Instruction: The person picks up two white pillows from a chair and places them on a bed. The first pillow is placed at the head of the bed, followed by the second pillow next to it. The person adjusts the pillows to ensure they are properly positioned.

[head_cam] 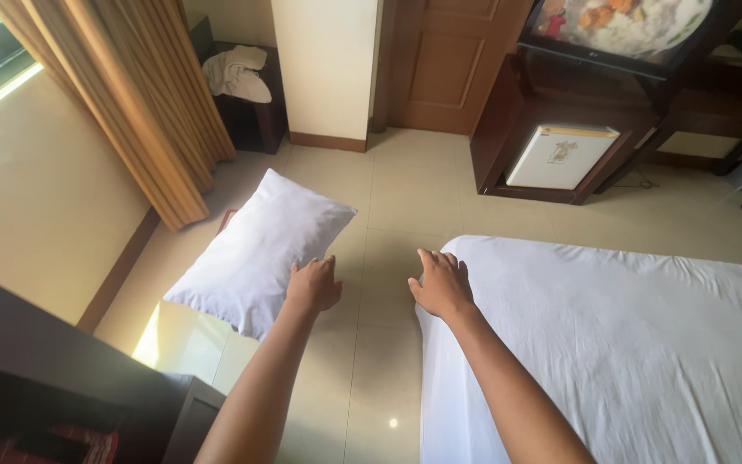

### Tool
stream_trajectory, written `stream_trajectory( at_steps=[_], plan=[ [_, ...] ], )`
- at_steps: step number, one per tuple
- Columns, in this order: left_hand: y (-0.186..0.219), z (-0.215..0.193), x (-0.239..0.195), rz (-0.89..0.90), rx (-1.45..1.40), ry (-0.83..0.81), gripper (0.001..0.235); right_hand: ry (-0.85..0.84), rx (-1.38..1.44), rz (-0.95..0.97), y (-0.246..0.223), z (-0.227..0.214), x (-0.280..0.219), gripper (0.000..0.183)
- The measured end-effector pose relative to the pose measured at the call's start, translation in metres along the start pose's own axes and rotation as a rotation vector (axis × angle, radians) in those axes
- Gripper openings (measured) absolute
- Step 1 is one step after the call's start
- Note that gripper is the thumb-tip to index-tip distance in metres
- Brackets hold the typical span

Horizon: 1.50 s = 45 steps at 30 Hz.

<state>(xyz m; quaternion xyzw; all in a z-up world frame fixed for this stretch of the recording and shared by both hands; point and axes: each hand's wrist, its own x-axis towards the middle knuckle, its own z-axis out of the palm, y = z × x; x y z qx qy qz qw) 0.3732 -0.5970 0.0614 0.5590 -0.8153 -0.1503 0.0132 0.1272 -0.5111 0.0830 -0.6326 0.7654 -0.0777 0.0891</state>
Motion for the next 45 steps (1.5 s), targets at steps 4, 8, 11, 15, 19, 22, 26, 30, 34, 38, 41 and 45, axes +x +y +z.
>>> stream_trajectory(
  at_steps=[4, 8, 11, 15, 19, 22, 26, 30, 34, 38, 41, 45],
  plan=[
    [-0.027, 0.0, 0.032, -0.008, -0.014, 0.035, 0.062, 0.037, -0.031, -0.012, -0.018, -0.002, 0.03, 0.069],
    [-0.039, -0.012, 0.047, -0.015, -0.005, 0.034, 0.059, 0.028, -0.063, -0.038, -0.042, -0.005, 0.052, 0.07],
    [-0.042, -0.026, 0.057, -0.029, -0.008, 0.026, 0.054, 0.025, -0.095, -0.076, -0.053, -0.003, 0.071, 0.071],
    [-0.053, -0.03, 0.081, -0.058, -0.031, 0.045, 0.051, 0.006, -0.095, -0.116, -0.055, 0.005, 0.107, 0.071],
    [-0.07, -0.019, 0.113, -0.084, -0.042, 0.081, 0.047, -0.002, -0.066, -0.161, -0.056, 0.013, 0.151, 0.071],
    [-0.08, -0.016, 0.135, -0.104, -0.032, 0.117, 0.045, -0.011, -0.065, -0.226, -0.06, 0.015, 0.186, 0.07],
    [-0.08, -0.028, 0.159, -0.199, -0.029, 0.107, 0.04, -0.08, -0.077, -0.288, -0.064, 0.009, 0.231, 0.07],
    [-0.081, -0.02, 0.185, -0.285, -0.046, 0.113, 0.042, -0.09, -0.061, -0.371, -0.061, 0.008, 0.276, 0.069],
    [-0.082, -0.012, 0.202, -0.339, -0.066, 0.133, 0.041, -0.075, -0.053, -0.451, -0.061, 0.013, 0.31, 0.07],
    [-0.091, -0.017, 0.21, -0.382, -0.073, 0.131, 0.044, -0.122, -0.053, -0.493, -0.078, 0.023, 0.334, 0.07],
    [-0.114, -0.007, 0.216, -0.422, -0.085, 0.145, 0.047, -0.135, -0.049, -0.559, -0.104, 0.026, 0.344, 0.068],
    [-0.157, -0.012, 0.219, -0.46, -0.08, 0.147, 0.053, -0.124, -0.034, -0.626, -0.147, 0.041, 0.365, 0.069]
  ],
)
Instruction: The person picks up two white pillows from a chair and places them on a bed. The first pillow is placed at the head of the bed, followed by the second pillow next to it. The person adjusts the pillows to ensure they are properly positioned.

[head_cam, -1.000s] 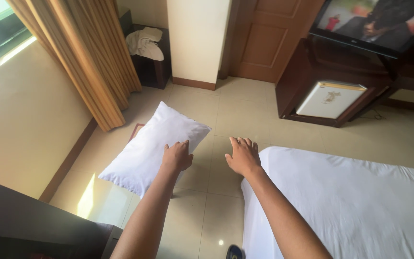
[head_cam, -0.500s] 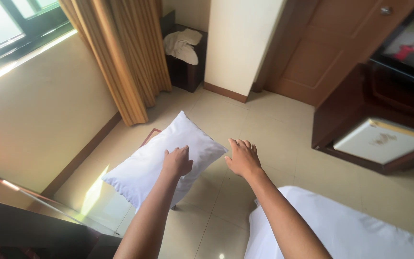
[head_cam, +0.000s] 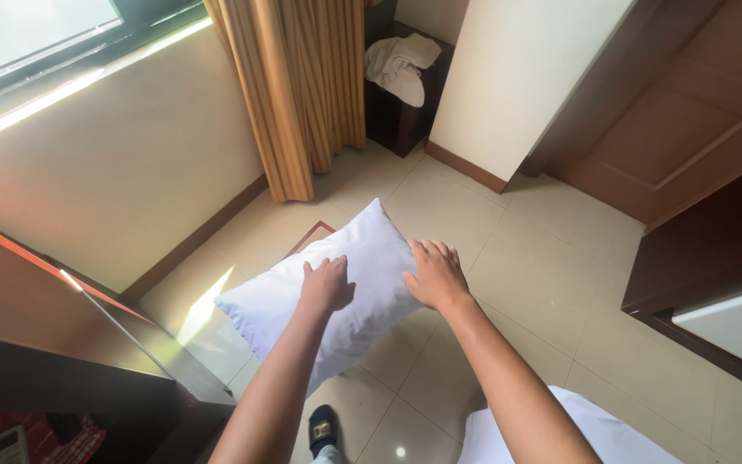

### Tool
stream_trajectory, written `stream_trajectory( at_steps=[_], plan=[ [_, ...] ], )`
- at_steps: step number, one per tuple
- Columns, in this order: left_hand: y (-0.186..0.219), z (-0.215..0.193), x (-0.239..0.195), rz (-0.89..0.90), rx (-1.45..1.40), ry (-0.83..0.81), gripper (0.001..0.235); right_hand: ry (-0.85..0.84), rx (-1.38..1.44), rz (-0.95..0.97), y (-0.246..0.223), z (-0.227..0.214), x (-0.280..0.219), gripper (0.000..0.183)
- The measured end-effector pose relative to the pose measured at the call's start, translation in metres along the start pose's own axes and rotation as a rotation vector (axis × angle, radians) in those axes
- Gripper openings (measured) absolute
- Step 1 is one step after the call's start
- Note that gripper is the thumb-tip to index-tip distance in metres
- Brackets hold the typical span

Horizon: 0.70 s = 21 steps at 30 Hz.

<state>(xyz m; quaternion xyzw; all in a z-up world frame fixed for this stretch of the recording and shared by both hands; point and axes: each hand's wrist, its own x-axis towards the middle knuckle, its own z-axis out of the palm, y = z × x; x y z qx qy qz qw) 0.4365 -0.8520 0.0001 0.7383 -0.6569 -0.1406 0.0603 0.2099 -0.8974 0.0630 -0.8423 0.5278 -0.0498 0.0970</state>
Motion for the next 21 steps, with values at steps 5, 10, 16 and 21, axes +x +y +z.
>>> stream_trajectory(
  at_steps=[5, 10, 16, 21],
  plan=[
    [-0.041, -0.011, 0.047, -0.069, 0.013, -0.044, 0.052, 0.15, -0.012, -0.147, -0.003, 0.011, 0.061, 0.07],
    [-0.071, -0.053, 0.087, -0.085, -0.005, -0.033, 0.06, 0.063, 0.026, -0.029, -0.049, -0.044, 0.095, 0.066],
    [-0.084, -0.089, 0.13, -0.063, -0.022, -0.003, 0.068, 0.105, -0.038, -0.065, -0.06, -0.036, 0.147, 0.07],
    [-0.094, -0.109, 0.136, -0.057, -0.017, 0.025, 0.069, 0.047, -0.049, -0.053, -0.09, -0.058, 0.164, 0.068]
  ],
)
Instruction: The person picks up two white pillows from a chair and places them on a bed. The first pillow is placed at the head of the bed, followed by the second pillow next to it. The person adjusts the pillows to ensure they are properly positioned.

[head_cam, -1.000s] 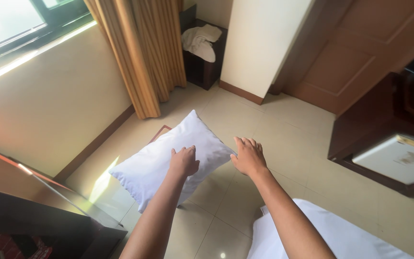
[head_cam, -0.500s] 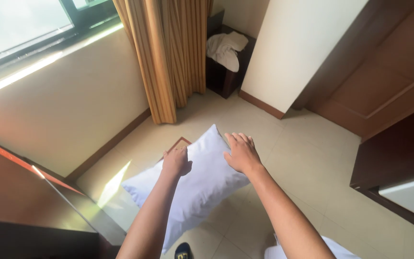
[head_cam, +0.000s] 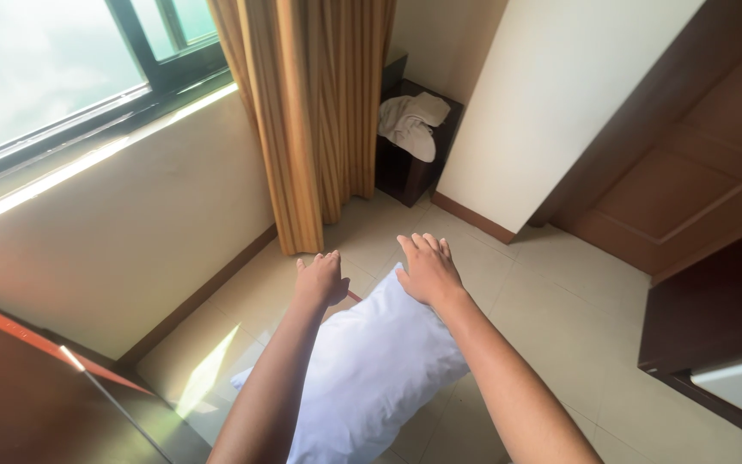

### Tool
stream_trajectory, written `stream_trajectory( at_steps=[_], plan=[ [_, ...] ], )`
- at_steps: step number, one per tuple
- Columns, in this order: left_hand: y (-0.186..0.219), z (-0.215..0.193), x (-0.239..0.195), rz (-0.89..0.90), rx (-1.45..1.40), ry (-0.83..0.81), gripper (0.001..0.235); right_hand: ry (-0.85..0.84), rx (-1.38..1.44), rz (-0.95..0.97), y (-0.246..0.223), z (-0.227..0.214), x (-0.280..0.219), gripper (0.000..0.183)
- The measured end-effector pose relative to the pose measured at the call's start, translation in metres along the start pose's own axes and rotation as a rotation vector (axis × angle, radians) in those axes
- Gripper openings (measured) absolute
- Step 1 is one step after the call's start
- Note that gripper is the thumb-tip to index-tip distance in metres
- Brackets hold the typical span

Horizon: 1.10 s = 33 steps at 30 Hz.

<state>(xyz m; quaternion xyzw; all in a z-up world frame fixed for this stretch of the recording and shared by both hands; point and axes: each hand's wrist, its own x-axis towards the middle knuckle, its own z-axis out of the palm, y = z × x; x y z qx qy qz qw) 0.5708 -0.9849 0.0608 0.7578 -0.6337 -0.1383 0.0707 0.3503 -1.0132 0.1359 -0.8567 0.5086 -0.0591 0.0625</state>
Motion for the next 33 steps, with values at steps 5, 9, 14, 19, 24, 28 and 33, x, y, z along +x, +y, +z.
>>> stream_trajectory(
  at_steps=[5, 9, 14, 19, 24, 28, 33],
  plan=[
    [-0.021, -0.015, 0.002, -0.052, 0.004, -0.021, 0.066, -0.015, -0.021, -0.045, -0.009, 0.012, 0.028, 0.072],
    [-0.042, -0.018, 0.008, -0.129, 0.005, -0.008, 0.065, -0.075, -0.049, -0.086, -0.023, 0.016, 0.05, 0.077],
    [-0.048, -0.042, -0.006, -0.248, -0.006, 0.003, 0.064, -0.161, -0.102, -0.142, -0.04, 0.007, 0.077, 0.078],
    [-0.063, -0.023, 0.002, -0.372, -0.045, 0.049, 0.067, -0.146, -0.135, -0.32, -0.028, 0.044, 0.119, 0.081],
    [-0.039, -0.013, 0.001, -0.492, -0.077, 0.072, 0.068, -0.199, -0.107, -0.434, -0.019, 0.045, 0.141, 0.081],
    [-0.025, 0.012, 0.0, -0.556, -0.106, 0.08, 0.067, -0.245, -0.1, -0.479, -0.009, 0.053, 0.143, 0.08],
    [-0.014, 0.043, -0.011, -0.631, -0.126, 0.051, 0.065, -0.24, -0.056, -0.561, 0.003, 0.085, 0.143, 0.081]
  ],
)
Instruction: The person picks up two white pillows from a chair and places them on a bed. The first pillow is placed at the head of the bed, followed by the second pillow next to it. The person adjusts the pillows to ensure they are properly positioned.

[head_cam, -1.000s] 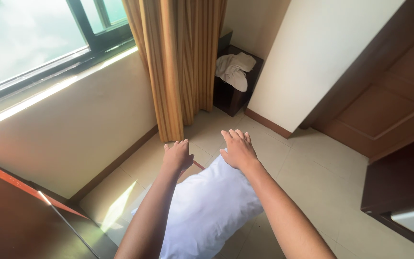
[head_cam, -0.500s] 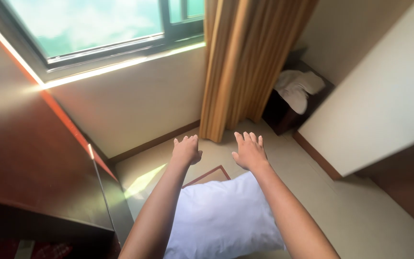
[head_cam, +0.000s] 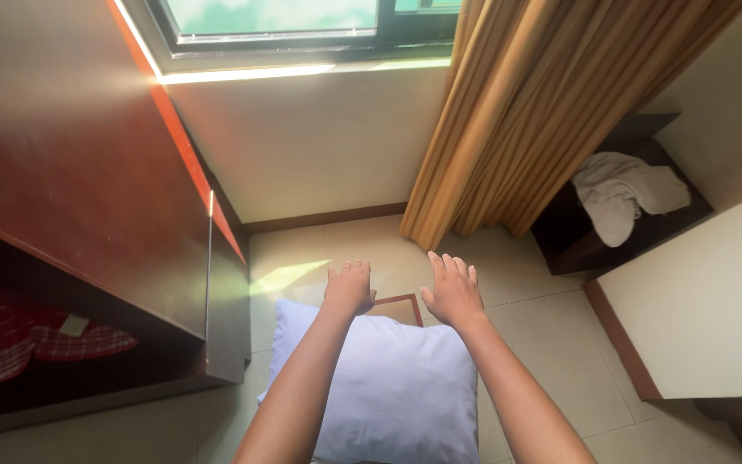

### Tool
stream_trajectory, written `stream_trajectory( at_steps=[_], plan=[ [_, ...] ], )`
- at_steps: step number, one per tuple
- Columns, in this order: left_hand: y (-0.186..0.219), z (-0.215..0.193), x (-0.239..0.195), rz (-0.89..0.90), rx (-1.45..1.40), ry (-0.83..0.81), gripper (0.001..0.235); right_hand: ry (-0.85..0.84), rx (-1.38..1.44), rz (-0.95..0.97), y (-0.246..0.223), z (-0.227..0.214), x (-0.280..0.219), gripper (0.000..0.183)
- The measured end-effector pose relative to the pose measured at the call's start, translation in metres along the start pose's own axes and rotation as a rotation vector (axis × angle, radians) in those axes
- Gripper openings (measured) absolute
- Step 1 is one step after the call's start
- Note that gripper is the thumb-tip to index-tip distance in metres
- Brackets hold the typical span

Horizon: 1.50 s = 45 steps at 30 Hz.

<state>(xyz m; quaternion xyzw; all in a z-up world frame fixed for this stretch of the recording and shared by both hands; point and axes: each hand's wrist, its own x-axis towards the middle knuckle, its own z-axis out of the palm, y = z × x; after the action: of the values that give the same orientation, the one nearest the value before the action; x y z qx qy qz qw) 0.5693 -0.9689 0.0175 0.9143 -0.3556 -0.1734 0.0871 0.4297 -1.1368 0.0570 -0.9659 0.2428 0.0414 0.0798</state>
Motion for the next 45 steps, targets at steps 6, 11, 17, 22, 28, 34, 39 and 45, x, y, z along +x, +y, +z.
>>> stream_trajectory(
  at_steps=[6, 11, 17, 22, 28, 34, 39, 45],
  plan=[
    [-0.018, 0.046, 0.001, -0.036, -0.004, -0.039, 0.065, 0.0, 0.11, 0.01, -0.001, 0.029, -0.003, 0.079],
    [-0.024, 0.064, -0.005, -0.04, 0.003, -0.15, 0.069, -0.037, 0.121, 0.049, -0.001, 0.069, -0.006, 0.075],
    [-0.046, 0.135, -0.004, -0.005, -0.033, -0.21, 0.07, -0.166, 0.141, 0.132, 0.0, 0.13, -0.028, 0.073],
    [-0.063, 0.178, -0.014, -0.012, -0.048, -0.324, 0.067, -0.298, 0.143, 0.193, 0.001, 0.186, -0.045, 0.071],
    [-0.083, 0.23, -0.023, -0.012, -0.061, -0.324, 0.068, -0.299, 0.138, 0.184, 0.006, 0.253, -0.06, 0.069],
    [-0.087, 0.246, -0.025, -0.004, -0.132, -0.258, 0.075, -0.109, 0.132, 0.103, 0.008, 0.269, -0.065, 0.065],
    [-0.09, 0.265, -0.026, 0.026, -0.195, -0.134, 0.079, -0.086, 0.113, 0.085, 0.016, 0.28, -0.049, 0.064],
    [-0.081, 0.272, -0.018, 0.077, -0.159, 0.056, 0.075, -0.102, 0.241, 0.071, 0.031, 0.292, -0.035, 0.061]
  ],
)
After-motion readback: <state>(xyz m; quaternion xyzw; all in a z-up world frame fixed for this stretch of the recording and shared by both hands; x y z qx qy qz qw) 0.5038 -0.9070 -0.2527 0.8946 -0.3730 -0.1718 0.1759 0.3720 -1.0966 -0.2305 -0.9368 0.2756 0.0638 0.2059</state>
